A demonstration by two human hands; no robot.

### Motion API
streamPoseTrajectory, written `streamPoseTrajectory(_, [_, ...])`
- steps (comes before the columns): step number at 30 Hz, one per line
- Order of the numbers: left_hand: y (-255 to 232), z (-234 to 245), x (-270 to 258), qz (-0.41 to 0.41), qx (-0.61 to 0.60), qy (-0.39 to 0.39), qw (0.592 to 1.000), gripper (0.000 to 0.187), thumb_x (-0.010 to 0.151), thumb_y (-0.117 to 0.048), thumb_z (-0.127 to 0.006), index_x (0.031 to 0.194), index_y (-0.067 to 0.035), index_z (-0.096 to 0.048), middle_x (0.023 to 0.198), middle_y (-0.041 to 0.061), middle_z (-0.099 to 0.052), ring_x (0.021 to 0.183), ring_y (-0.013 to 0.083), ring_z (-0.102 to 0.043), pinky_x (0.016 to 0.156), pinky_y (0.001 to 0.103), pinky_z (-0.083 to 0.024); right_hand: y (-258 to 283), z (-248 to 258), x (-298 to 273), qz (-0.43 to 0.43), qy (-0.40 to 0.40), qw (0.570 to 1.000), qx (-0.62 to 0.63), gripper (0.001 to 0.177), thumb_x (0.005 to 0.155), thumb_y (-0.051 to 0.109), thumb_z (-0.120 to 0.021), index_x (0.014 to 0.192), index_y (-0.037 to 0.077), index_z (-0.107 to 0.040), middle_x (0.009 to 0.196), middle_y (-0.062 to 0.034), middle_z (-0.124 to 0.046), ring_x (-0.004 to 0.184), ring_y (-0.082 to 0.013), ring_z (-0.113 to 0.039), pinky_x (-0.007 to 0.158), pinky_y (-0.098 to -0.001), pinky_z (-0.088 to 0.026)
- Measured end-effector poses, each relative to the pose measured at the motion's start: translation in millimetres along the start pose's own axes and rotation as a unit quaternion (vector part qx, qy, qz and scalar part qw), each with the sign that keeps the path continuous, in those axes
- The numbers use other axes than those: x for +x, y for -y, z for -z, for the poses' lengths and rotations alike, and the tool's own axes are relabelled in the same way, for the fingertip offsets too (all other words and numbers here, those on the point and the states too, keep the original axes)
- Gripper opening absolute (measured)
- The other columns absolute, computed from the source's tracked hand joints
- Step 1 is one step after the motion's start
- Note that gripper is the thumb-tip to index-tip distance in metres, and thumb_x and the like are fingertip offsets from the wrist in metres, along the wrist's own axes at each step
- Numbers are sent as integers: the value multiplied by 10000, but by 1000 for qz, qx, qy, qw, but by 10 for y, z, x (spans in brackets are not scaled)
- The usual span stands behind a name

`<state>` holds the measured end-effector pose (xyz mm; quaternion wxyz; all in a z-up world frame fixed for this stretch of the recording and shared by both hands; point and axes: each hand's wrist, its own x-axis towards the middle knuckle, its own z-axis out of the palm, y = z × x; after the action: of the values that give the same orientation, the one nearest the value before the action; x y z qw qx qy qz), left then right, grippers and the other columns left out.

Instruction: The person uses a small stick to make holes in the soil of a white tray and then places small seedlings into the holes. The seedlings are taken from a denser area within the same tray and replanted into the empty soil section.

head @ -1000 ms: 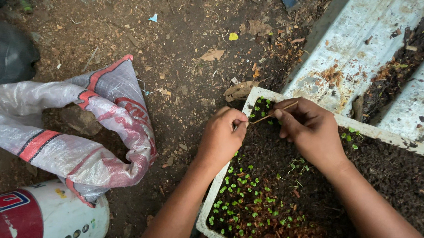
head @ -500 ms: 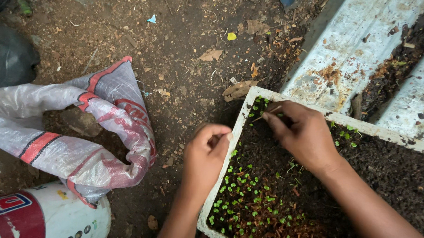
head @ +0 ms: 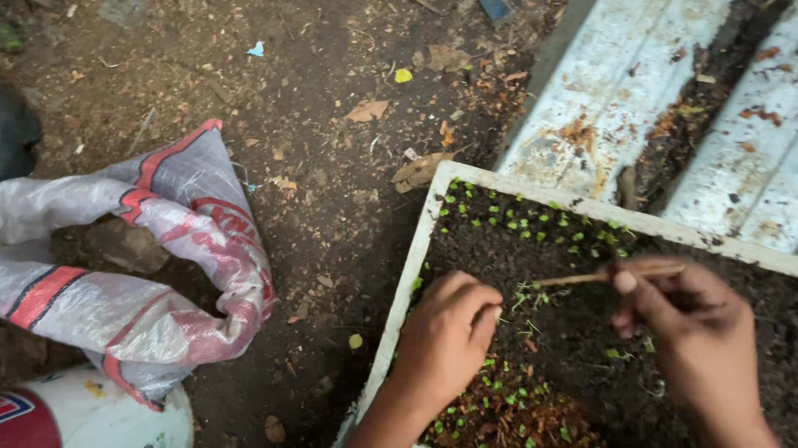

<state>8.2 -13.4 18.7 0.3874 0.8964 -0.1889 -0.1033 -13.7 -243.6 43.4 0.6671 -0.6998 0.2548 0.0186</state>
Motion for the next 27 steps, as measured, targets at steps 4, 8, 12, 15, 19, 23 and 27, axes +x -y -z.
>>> streamPoseTrajectory(4, [12,-177,-14,50,-10,42,998,124,940,-62,-659,1054,-25,-693,994,107,-606,912,312,-609,701,452,-530,-261,83,-70,-11,11,1000,0,154,919,41,-706,1053,-28,-739,702,-159,-701,563,-206,-617,542,-302,-525])
streamPoseTrajectory(8, [88,-246,33,33,49,9,998,176,917,-56,-678,1090,-33,-692,1055,101,-670,938,248,-648,799,347,-593,-390,43,-52,-38,31,999,-9,164,910,33,-707,1057,-29,-748,645,-174,-688,514,-208,-597,507,-298,-511])
streamPoseTrajectory(12, [97,-131,97,-25,64,46,997,265,911,-20,-663,1176,-24,-674,1053,100,-612,976,288,-593,764,393,-573,-393,0,-26,-42,56,998,-7,159,914,48,-700,1044,-22,-760,636,-170,-703,495,-204,-608,485,-297,-506])
streamPoseTrajectory(15, [89,-94,116,-75,73,66,992,316,911,38,-626,1218,-21,-676,1028,117,-573,917,305,-574,640,430,-551,-389,-42,-16,-62,64,996,14,153,909,46,-704,1032,-34,-746,608,-182,-678,479,-213,-586,459,-313,-492])
streamPoseTrajectory(19, [32,-29,121,-103,77,73,989,290,936,18,-618,1210,-43,-690,1002,124,-543,870,336,-556,542,488,-489,-458,-44,0,-50,81,994,45,162,908,35,-691,1041,-36,-750,599,-172,-672,471,-191,-565,435,-296,-464])
streamPoseTrajectory(23, [81,-58,114,-107,65,69,990,184,921,-38,-696,1103,-20,-698,1031,111,-568,899,285,-571,627,403,-542,-418,-18,0,-63,72,991,93,179,885,20,-698,1042,-61,-730,801,-206,-766,497,-225,-574,460,-330,-485])
streamPoseTrajectory(27, [57,-18,110,-99,20,50,994,125,909,-94,-732,964,1,-672,1017,103,-606,952,260,-604,829,356,-572,-380,-2,-9,-70,44,987,135,138,901,-19,-668,1021,-78,-701,907,-245,-773,500,-239,-555,449,-342,-464])
